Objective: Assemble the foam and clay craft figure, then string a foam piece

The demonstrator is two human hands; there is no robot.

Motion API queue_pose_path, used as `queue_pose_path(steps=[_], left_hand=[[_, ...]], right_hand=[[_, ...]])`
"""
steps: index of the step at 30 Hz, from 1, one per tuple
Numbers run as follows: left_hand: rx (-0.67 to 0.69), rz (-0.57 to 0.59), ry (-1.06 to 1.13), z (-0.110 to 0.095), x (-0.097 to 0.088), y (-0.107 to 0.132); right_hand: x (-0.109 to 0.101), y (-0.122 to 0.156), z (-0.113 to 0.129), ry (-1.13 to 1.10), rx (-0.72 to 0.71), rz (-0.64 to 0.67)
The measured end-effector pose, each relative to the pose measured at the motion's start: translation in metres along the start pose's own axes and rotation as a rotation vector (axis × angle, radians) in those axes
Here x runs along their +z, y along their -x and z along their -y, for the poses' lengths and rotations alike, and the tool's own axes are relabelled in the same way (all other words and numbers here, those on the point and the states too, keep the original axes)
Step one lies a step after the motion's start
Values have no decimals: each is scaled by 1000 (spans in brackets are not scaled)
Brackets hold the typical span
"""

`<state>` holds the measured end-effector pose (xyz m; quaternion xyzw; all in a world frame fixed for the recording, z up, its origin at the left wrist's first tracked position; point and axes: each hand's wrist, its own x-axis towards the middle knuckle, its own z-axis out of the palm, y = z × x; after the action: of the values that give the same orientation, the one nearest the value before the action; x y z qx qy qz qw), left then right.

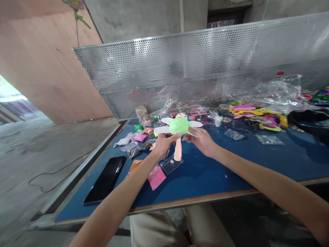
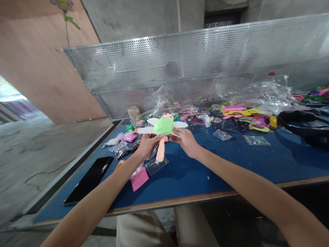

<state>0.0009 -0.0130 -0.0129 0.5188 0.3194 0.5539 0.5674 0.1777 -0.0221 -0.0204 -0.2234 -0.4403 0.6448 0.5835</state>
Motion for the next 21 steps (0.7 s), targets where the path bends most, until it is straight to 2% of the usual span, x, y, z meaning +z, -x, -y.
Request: queue_pose_path(steps=[7, 16, 21], left_hand=[[-1, 35, -7, -2, -1, 2], [-20, -5, 31, -2, 2, 2], [2, 42, 105, -6, 0, 2]], right_hand=[[-4, -2, -2, 23, 3, 3], [-3, -1, -1, 37, 8, 6], [-2, 0, 1, 68, -6, 9]])
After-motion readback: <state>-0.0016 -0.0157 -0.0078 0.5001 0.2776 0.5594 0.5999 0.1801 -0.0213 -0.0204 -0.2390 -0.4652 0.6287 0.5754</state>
